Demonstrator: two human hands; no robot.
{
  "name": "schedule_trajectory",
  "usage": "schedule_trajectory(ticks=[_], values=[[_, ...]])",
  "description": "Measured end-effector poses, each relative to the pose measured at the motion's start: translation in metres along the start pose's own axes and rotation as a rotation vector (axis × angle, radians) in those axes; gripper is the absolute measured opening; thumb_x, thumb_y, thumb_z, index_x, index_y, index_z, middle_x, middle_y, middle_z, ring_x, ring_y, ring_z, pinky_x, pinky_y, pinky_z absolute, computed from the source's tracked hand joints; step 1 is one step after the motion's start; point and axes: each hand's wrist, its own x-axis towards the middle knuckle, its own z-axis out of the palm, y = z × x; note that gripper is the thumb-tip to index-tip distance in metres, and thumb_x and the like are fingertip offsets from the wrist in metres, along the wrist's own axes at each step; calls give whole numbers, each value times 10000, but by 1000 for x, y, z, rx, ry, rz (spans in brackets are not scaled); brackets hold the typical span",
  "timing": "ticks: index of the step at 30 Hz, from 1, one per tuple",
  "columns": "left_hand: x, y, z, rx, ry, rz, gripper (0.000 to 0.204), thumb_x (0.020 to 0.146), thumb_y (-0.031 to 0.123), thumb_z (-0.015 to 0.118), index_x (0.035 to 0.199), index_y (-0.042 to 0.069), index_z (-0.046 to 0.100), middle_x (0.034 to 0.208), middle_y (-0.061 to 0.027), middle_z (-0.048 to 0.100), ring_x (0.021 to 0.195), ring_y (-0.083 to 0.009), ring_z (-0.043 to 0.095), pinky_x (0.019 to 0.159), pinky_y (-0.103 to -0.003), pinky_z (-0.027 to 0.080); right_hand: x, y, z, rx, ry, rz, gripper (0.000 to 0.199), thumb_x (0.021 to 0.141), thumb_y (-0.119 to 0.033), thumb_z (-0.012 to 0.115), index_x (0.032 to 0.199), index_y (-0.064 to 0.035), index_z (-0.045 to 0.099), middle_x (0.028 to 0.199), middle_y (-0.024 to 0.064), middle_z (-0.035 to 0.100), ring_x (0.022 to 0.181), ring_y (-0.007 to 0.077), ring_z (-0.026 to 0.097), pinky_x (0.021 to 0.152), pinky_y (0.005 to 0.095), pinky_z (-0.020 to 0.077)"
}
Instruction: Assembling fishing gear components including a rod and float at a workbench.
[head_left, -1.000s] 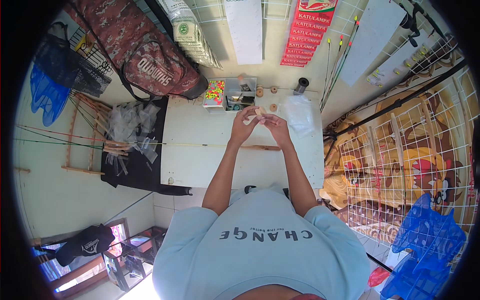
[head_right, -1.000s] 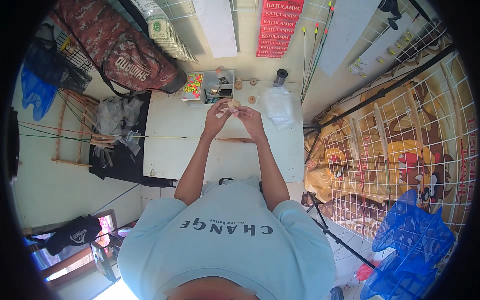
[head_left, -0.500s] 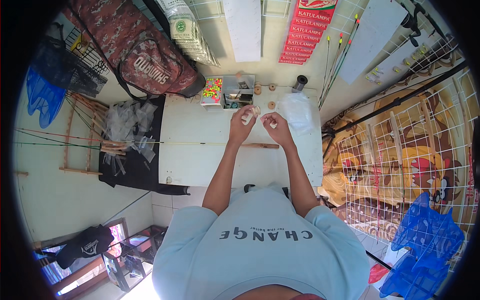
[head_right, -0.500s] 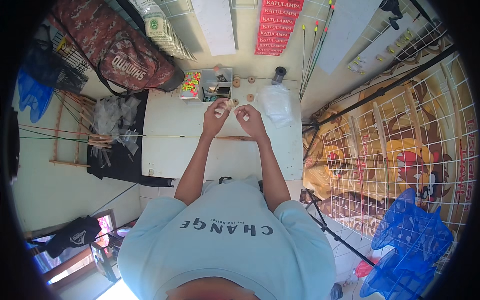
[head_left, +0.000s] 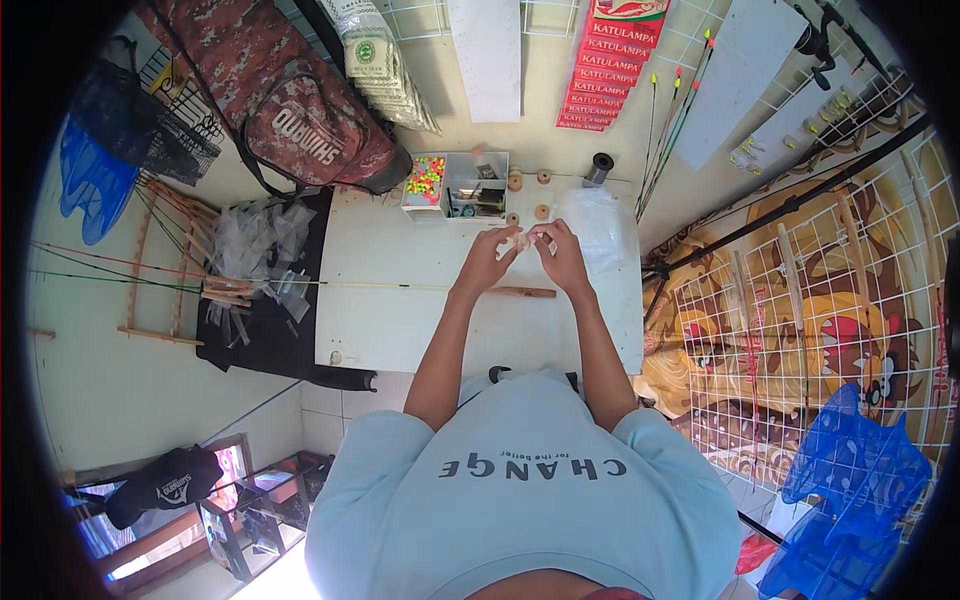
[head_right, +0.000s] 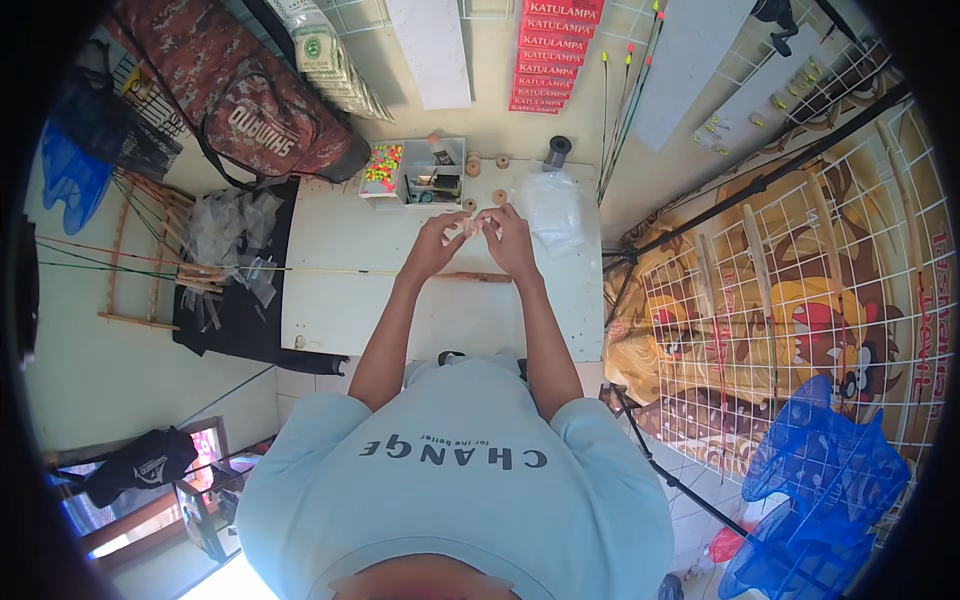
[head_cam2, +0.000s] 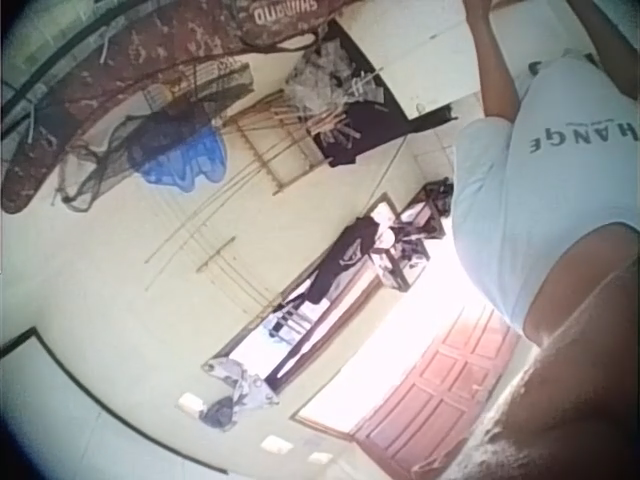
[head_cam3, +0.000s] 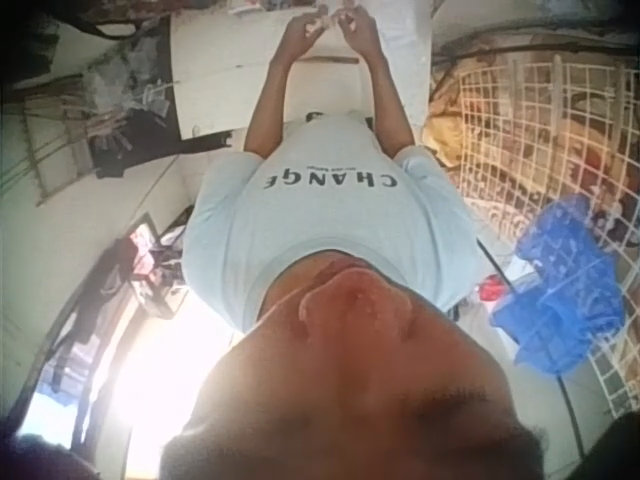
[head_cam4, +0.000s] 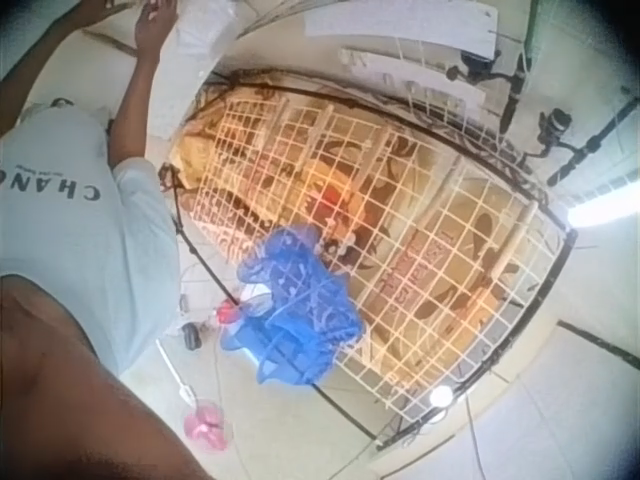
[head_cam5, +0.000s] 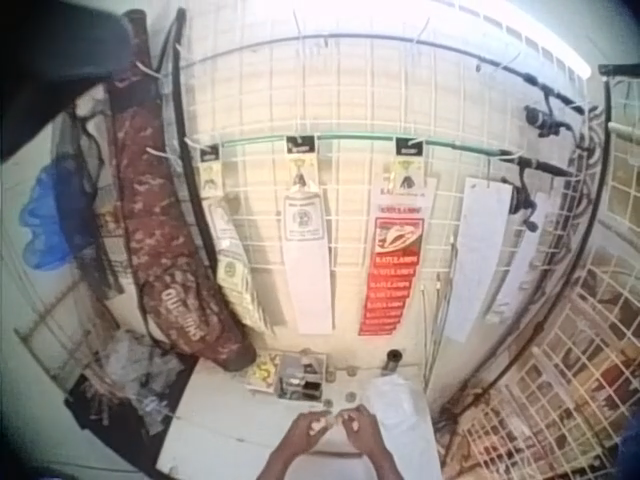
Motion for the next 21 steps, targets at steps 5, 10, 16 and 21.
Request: schedule_trajectory(ticks=[5, 10, 16, 21], values=[[1, 1, -6, 129, -17, 169, 341, 866, 166, 623, 1202, 114, 595, 1078, -86, 636, 972, -236, 545, 758, -302, 498, 1, 6, 3, -40, 22, -19, 95, 825, -86, 627, 910, -53, 654, 765, 102, 549, 645, 216, 550, 625, 333, 442], [4, -3, -7, -273, -42, -125, 315, 876, 241, 623, 1161, 106, 629, 1033, -49, 668, 937, -153, 586, 737, -301, 451, 2, 8, 7, 100, 58, 9, 113, 825, -65, 619, 931, -54, 656, 747, 96, 564, 639, 186, 545, 628, 315, 443], [8, 11, 11, -318, 210, -196, 305, 869, 230, 642, 1143, 96, 625, 1005, -28, 662, 912, -101, 587, 723, -263, 453, -3, 10, 16, 171, 6, 121, 134, 835, -94, 655, 944, -18, 644, 796, 51, 604, 687, 109, 533, 672, 255, 428], [6, 3, 14, -145, 347, -184, 332, 817, 177, 682, 1142, 131, 633, 1022, -37, 659, 894, -134, 585, 687, -269, 464, -4, 4, 12, 111, -50, 76, 121, 837, -87, 640, 935, -17, 645, 785, 77, 597, 698, 149, 562, 693, 279, 449]])
